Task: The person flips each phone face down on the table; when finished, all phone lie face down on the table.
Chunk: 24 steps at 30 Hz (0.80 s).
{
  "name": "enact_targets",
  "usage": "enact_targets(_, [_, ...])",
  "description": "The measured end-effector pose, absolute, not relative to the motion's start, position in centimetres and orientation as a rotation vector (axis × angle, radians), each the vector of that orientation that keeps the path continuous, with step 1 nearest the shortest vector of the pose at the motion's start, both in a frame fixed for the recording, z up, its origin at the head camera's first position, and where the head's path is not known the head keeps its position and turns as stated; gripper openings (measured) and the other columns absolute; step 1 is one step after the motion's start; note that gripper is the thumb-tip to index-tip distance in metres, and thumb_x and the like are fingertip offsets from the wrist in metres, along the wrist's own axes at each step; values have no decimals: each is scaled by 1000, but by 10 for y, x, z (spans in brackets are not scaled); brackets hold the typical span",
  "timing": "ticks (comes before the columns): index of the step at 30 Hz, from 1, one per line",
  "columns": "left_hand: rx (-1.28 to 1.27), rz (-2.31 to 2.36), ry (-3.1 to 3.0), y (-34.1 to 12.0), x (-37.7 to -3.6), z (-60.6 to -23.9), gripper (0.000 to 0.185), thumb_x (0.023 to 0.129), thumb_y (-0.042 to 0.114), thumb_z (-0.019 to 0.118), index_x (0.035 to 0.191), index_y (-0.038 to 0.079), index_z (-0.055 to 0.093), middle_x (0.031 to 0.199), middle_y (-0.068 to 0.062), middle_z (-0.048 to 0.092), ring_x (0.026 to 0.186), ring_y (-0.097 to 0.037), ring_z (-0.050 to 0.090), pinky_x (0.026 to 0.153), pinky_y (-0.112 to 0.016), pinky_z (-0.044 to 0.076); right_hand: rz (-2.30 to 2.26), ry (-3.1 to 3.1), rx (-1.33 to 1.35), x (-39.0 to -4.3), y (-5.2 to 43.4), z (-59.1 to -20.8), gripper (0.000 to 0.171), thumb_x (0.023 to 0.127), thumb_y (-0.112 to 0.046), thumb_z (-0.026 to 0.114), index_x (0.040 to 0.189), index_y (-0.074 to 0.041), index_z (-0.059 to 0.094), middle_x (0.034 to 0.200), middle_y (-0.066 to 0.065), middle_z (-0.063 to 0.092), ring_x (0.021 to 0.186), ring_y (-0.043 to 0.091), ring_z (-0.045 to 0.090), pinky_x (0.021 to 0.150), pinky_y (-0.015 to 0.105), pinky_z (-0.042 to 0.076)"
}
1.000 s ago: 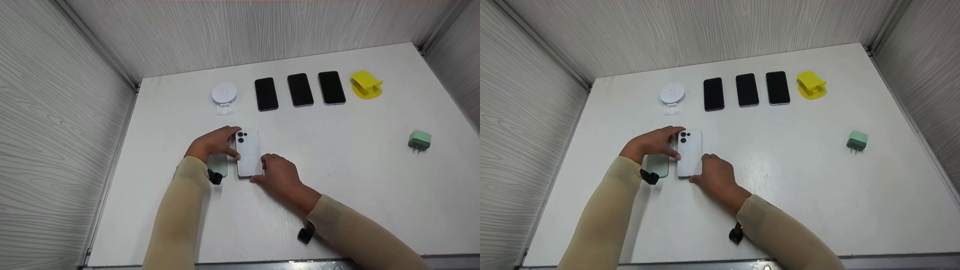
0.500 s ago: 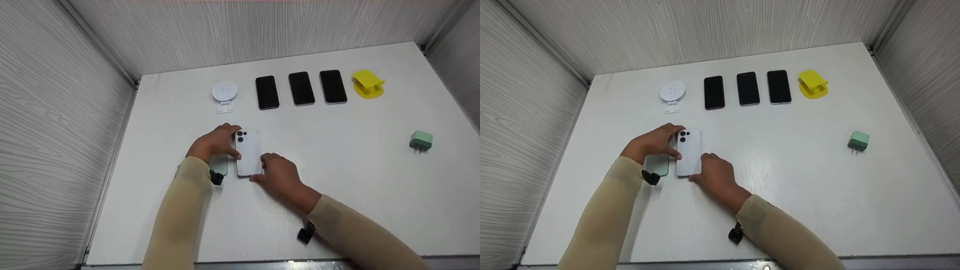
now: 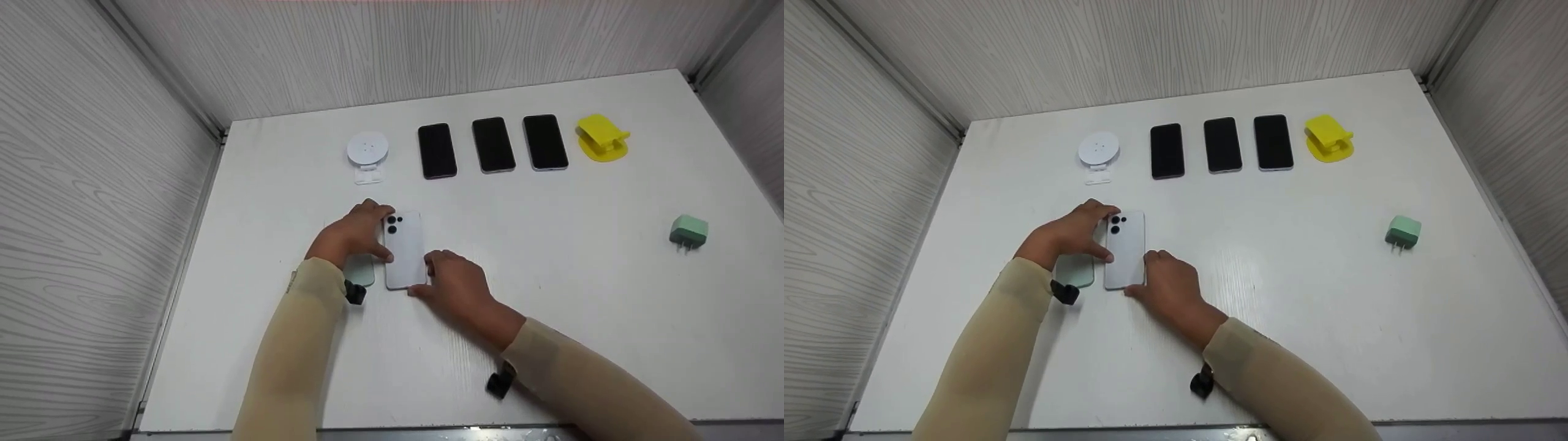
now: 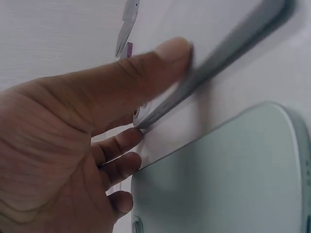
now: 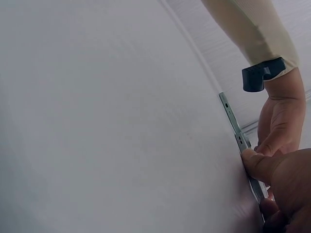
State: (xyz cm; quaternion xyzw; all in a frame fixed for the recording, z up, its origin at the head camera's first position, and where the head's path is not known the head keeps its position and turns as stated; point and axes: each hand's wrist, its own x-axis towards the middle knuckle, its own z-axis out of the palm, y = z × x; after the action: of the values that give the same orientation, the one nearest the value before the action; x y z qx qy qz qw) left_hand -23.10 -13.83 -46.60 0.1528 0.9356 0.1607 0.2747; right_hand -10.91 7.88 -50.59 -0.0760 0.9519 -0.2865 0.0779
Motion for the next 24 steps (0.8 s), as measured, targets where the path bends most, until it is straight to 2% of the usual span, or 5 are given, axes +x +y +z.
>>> enact_targets(6, [383, 454, 2542, -141, -227, -466, 103, 85, 35, 96, 170, 25, 38, 169, -6, 38, 152, -26, 40, 124, -54, 43, -877, 2748, -303, -123, 85, -498, 56, 87, -47, 92, 121, -7, 71, 99, 0, 69, 89, 19, 63, 82, 40, 55])
enact_targets(11, [361, 467, 2548, -140, -224, -464, 102, 86, 34, 96, 170, 26, 39, 169, -3, 39, 152, -26, 42, 123, -54, 44, -996, 2628, -382, -160, 109, -487, 56, 96, -44, 85, 132, -3, 72, 111, 9, 75, 101, 25, 69, 90, 44, 58])
enact_targets(13, [337, 472, 2550, -139, -224, -464, 102, 85, 34, 96, 169, 27, 40, 170, -2, 39, 151, -25, 43, 123, -55, 45, -1049, 2639, -334, -180, 117, -483, 60, 99, -45, 81, 138, -1, 69, 118, 13, 76, 108, 30, 71, 93, 47, 59])
enact_targets(20, [315, 471, 2578, -132, -220, -463, 100, 84, 33, 97, 168, 29, 43, 169, 0, 41, 146, -24, 46, 121, -59, 46, -1008, 2836, -143, -252, 133, -483, 74, 102, -46, 76, 150, 7, 55, 137, 25, 67, 124, 38, 65, 107, 53, 55])
enact_targets(24, [338, 467, 2588, -127, -217, -463, 100, 84, 34, 97, 168, 29, 43, 170, 1, 40, 149, -25, 44, 122, -61, 45, -901, 2927, -93, -276, 137, -491, 85, 103, -48, 75, 154, 13, 46, 149, 32, 57, 140, 43, 57, 120, 53, 48])
